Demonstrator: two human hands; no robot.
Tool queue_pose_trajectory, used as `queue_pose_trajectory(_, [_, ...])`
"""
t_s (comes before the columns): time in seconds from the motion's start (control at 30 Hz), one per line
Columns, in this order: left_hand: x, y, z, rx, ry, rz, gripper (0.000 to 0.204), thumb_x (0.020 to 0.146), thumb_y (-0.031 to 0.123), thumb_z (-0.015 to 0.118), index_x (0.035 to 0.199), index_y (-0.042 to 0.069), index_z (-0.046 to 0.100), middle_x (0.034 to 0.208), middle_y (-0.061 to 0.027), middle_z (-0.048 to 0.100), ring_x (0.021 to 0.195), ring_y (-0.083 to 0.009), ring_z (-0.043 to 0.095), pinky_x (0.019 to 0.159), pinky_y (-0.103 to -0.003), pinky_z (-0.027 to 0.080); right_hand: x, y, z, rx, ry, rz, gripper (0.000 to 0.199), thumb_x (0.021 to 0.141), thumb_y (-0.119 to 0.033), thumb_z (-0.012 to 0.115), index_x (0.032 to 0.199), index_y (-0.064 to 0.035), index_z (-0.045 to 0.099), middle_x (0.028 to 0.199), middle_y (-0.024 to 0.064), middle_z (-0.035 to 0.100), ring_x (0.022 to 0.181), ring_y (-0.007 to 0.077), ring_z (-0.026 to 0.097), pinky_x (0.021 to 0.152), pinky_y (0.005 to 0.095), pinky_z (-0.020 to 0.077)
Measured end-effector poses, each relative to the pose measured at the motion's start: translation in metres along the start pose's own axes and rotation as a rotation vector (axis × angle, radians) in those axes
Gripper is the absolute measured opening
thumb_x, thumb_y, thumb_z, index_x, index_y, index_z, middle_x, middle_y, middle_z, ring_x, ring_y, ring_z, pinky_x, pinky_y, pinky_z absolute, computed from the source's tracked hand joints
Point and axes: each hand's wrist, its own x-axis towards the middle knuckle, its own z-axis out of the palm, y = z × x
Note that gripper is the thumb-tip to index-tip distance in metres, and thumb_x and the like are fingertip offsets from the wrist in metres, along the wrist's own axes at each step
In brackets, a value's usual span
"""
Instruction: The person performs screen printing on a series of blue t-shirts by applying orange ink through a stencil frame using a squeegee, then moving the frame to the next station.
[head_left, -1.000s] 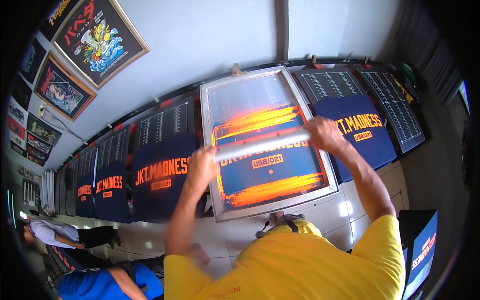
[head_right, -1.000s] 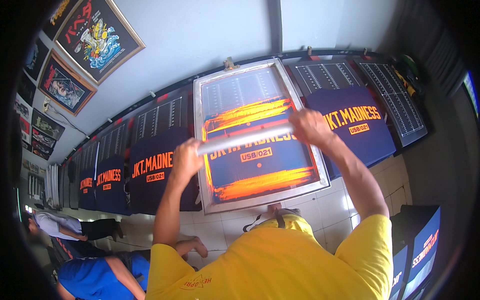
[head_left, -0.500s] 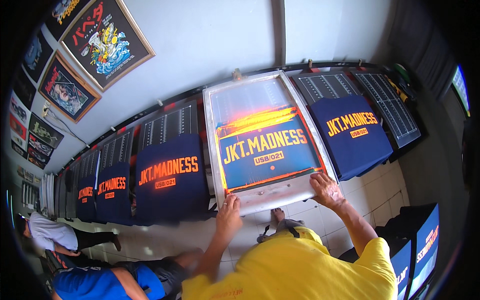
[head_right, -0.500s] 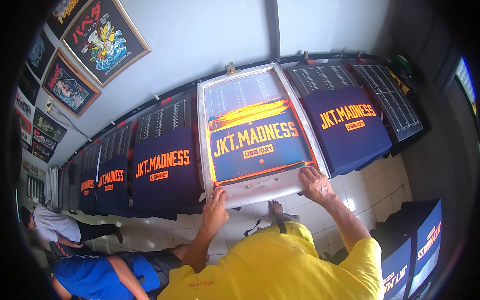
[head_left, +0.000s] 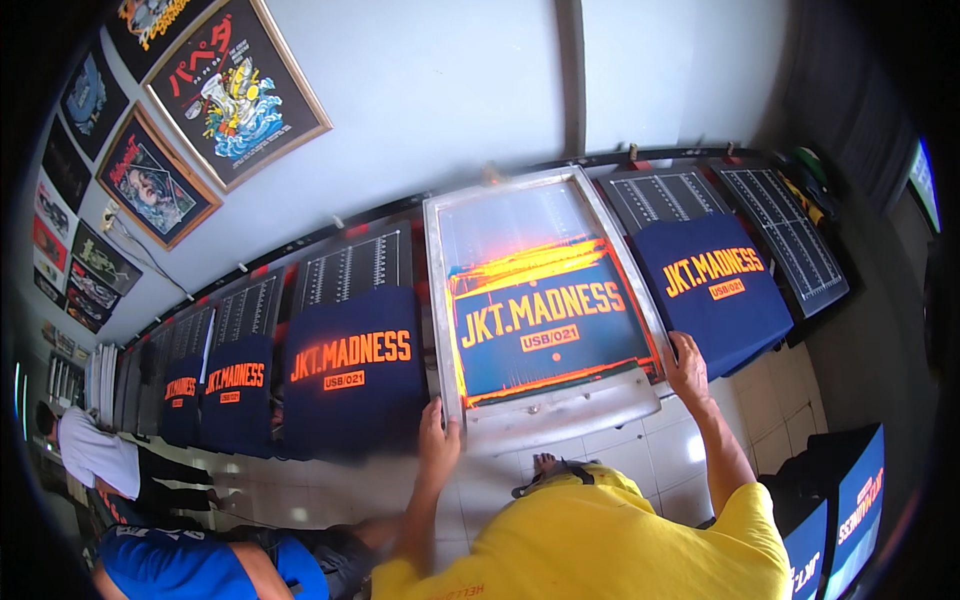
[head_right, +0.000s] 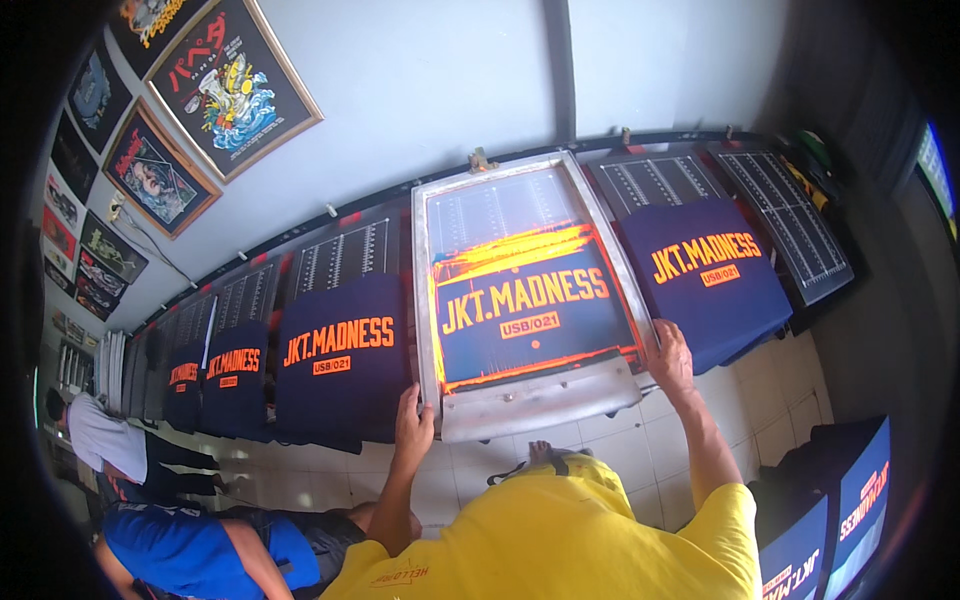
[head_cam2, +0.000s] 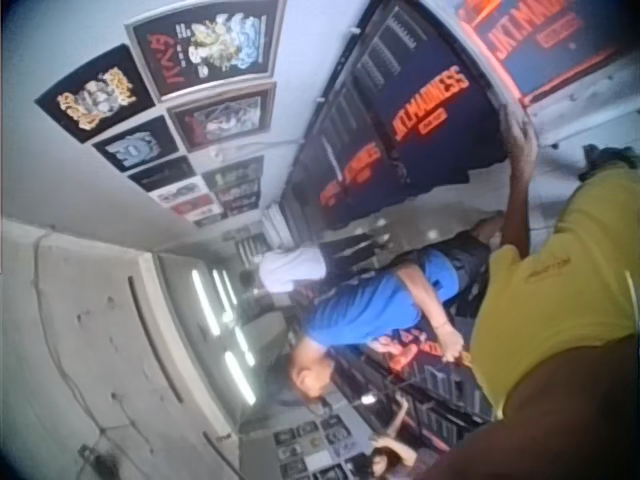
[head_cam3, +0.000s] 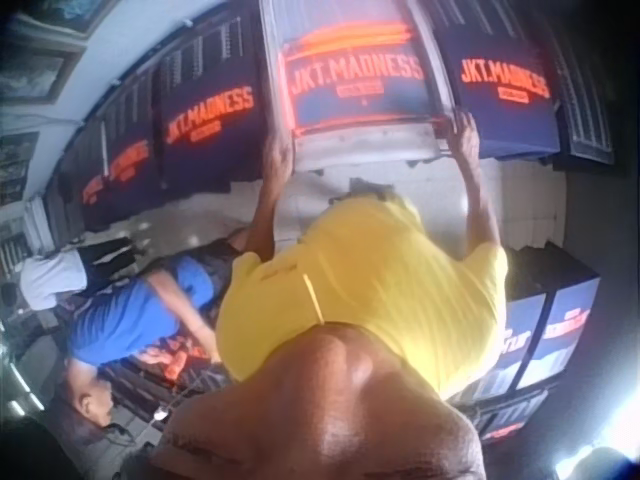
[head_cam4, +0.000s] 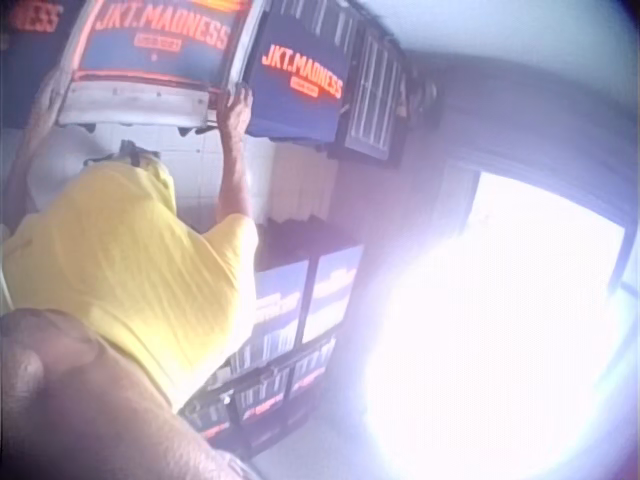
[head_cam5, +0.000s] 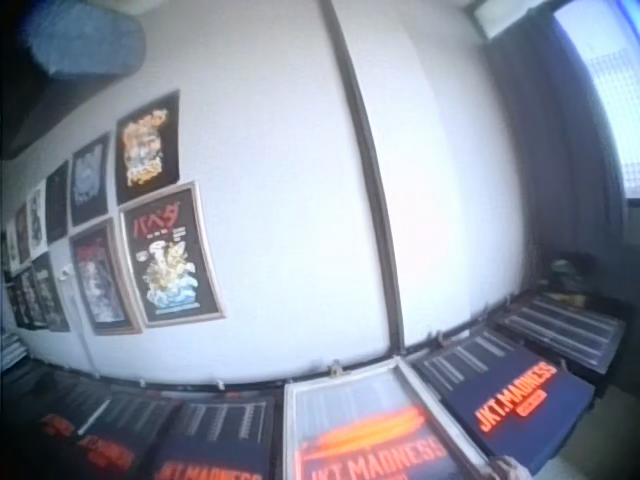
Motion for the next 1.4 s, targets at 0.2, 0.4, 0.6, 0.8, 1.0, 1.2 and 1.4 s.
queue_pose_trajectory(0.2, [0.017,-0.034,0.021,-0.054,0.094,-0.172,0.028,0.093,0.015,0.058,0.109,-0.007,0.066,0.102,-0.023,0.068,0.093,-0.0364,0.067,0.083,-0.038,0.051,0.009,0.04,0.046,0.208,-0.098,0.514,0.024,0.09,-0.015,0.058,0.101,0.0041,0.068,0.087,0.0219,0.07,0.082,0.0347,0.069,0.077,0.0388,0.0523])
queue_pose_trajectory(0.4, [0.031,-0.046,0.016,-0.163,-0.011,-0.287,0.028,0.092,0.017,0.065,0.106,-0.007,0.068,0.081,-0.01,0.069,0.069,-0.0148,0.063,0.063,-0.029,0.049,0.024,0.03,0.052,0.2,-0.055,0.555,0.025,0.09,-0.016,0.058,0.097,0.005,0.069,0.081,0.0226,0.069,0.077,0.0346,0.069,0.07,0.0404,0.0505])
queue_pose_trajectory(0.6, [0.046,-0.045,0.006,-0.679,-0.128,-0.624,0.032,0.093,0.022,0.068,0.106,-0.007,0.068,0.081,-0.0024,0.067,0.066,-0.0068,0.058,0.058,-0.023,0.047,0.025,0.033,0.057,0.237,-0.057,0.579,0.027,0.092,-0.019,0.055,0.095,0.0051,0.068,0.079,0.0233,0.067,0.074,0.0364,0.067,0.069,0.0418,0.0491])
queue_pose_trajectory(0.8, [0.053,-0.042,-0.004,-0.74,-0.207,-0.692,0.032,0.091,0.02,0.07,0.107,-0.007,0.067,0.086,-0.0066,0.069,0.071,-0.0119,0.066,0.062,-0.025,0.053,0.024,0.034,0.055,0.254,-0.067,0.604,0.029,0.092,-0.021,0.055,0.096,0.0049,0.068,0.082,0.0241,0.068,0.077,0.0377,0.067,0.072,0.0428,0.0491])
queue_pose_trajectory(1.0, [0.052,-0.042,-0.008,-0.826,-0.233,-0.714,0.03,0.093,0.025,0.067,0.104,-0.003,0.067,0.089,-0.0059,0.069,0.077,-0.0131,0.065,0.067,-0.026,0.052,0.023,0.036,0.062,0.267,-0.057,0.624,0.033,0.094,-0.023,0.052,0.097,0.0057,0.068,0.083,0.0251,0.067,0.078,0.0333,0.066,0.074,0.0414,0.049])
queue_pose_trajectory(1.2, [0.052,-0.036,-0.009,-0.764,-0.231,-0.707,0.029,0.095,0.022,0.059,0.109,-0.002,0.068,0.102,-0.01,0.071,0.092,-0.0179,0.068,0.083,-0.031,0.052,0.03,0.041,0.064,0.21,-0.213,0.746,0.041,0.091,-0.028,0.047,0.092,0.0098,0.065,0.083,0.0303,0.065,0.082,0.0438,0.065,0.075,0.0472,0.047])
queue_pose_trajectory(1.4, [0.042,-0.022,-0.001,-0.785,-0.045,-0.624,0.027,0.092,0.024,0.067,0.099,-0.002,0.069,0.086,-0.0042,0.069,0.069,-0.0097,0.063,0.061,-0.024,0.048,0.027,0.04,0.042,0.353,-0.177,0.639,0.039,0.093,-0.025,0.048,0.072,0.0086,0.051,0.058,0.0148,0.043,0.059,0.0191,0.039,0.058,0.0427,0.0366])
